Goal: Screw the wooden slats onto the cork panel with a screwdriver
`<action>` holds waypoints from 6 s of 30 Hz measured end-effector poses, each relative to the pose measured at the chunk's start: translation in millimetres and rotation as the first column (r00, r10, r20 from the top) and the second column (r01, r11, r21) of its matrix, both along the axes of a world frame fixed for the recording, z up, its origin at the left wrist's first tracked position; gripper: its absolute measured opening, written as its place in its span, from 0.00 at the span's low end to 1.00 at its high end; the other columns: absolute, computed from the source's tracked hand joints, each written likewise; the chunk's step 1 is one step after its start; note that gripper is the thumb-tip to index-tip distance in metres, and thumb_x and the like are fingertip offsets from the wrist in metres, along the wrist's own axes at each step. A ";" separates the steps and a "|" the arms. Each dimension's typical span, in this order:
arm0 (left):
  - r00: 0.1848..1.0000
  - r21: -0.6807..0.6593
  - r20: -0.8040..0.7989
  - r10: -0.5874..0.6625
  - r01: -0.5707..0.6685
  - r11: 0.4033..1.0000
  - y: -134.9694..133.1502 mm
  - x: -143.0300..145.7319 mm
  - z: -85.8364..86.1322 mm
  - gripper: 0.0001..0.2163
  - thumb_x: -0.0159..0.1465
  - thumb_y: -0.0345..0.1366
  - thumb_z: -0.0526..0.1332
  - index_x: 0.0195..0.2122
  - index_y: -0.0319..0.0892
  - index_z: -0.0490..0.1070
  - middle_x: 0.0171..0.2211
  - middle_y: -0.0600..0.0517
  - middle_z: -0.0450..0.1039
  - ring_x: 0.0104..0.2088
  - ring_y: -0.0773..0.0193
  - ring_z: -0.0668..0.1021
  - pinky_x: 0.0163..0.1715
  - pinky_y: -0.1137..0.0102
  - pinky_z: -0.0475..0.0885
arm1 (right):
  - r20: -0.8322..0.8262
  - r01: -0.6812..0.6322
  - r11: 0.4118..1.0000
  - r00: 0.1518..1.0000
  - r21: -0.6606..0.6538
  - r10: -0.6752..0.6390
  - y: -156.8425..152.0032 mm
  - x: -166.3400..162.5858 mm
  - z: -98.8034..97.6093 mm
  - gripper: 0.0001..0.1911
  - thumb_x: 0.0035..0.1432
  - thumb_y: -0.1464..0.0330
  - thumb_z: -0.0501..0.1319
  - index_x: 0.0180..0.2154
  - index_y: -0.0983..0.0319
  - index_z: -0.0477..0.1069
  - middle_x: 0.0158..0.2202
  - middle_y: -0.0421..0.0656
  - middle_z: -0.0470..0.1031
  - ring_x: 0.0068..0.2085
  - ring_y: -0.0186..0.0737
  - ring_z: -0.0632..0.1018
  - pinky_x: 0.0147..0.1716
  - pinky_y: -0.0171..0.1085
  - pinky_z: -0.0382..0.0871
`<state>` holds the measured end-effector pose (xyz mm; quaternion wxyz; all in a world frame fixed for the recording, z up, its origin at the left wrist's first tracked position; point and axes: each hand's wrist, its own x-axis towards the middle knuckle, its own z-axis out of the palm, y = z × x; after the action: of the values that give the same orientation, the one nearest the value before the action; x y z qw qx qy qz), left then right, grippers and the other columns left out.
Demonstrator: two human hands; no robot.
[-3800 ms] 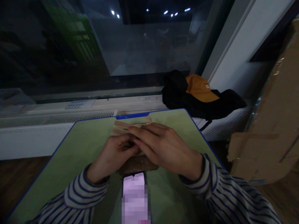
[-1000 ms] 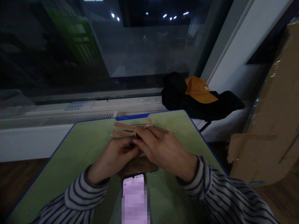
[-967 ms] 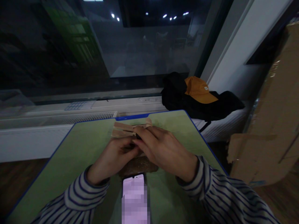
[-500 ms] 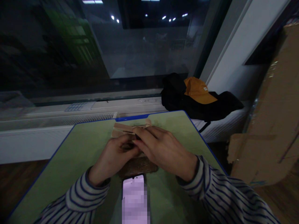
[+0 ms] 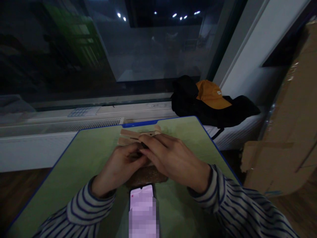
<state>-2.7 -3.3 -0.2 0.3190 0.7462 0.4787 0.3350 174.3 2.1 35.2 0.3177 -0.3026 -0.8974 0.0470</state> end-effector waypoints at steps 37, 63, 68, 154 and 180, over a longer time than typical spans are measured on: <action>0.999 0.022 -0.028 0.029 -0.029 0.999 -2.5 2.7 0.1 0.05 0.60 0.34 0.59 0.36 0.42 0.73 0.33 0.52 0.78 0.33 0.63 0.79 0.32 0.71 0.72 | -0.012 0.019 1.000 1.000 0.008 -0.019 1.3 5.4 8.2 0.13 0.62 0.71 0.54 0.49 0.65 0.66 0.44 0.47 0.75 0.43 0.38 0.76 0.44 0.38 0.72; 1.000 0.016 -0.025 0.006 -0.006 1.000 -1.9 2.1 -0.6 0.06 0.60 0.35 0.59 0.35 0.42 0.73 0.33 0.52 0.78 0.33 0.63 0.79 0.33 0.72 0.72 | -0.006 0.001 1.000 1.000 -0.009 -0.001 -0.2 6.0 9.6 0.15 0.62 0.71 0.54 0.51 0.65 0.65 0.46 0.47 0.73 0.46 0.38 0.74 0.46 0.38 0.70; 0.999 0.001 -0.034 -0.028 0.028 1.000 -1.6 1.7 1.1 0.06 0.61 0.35 0.58 0.36 0.41 0.73 0.33 0.52 0.78 0.33 0.63 0.78 0.33 0.71 0.72 | -0.013 0.020 0.999 1.000 0.041 -0.019 1.9 5.5 6.7 0.13 0.62 0.71 0.55 0.48 0.67 0.67 0.42 0.48 0.75 0.43 0.37 0.75 0.43 0.37 0.72; 0.999 0.041 -0.044 -0.029 0.031 0.999 0.2 0.6 2.6 0.06 0.61 0.35 0.58 0.34 0.39 0.73 0.31 0.52 0.77 0.30 0.63 0.78 0.30 0.71 0.70 | 0.009 0.004 1.000 1.000 -0.017 -0.004 1.7 2.7 1.8 0.14 0.62 0.70 0.53 0.49 0.64 0.65 0.44 0.48 0.73 0.45 0.40 0.74 0.44 0.41 0.71; 0.999 0.040 -0.041 -0.010 0.011 0.999 0.6 -0.3 -0.7 0.06 0.60 0.36 0.59 0.33 0.40 0.71 0.30 0.52 0.76 0.30 0.64 0.77 0.30 0.71 0.71 | 0.015 0.009 1.000 1.000 -0.018 -0.008 -0.5 4.5 3.3 0.18 0.62 0.70 0.53 0.54 0.64 0.61 0.47 0.48 0.72 0.46 0.40 0.74 0.47 0.42 0.69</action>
<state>-3.0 -2.7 -0.9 0.2959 0.7616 0.4744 0.3276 178.8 1.5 38.5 0.3086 -0.3097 -0.8979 0.0518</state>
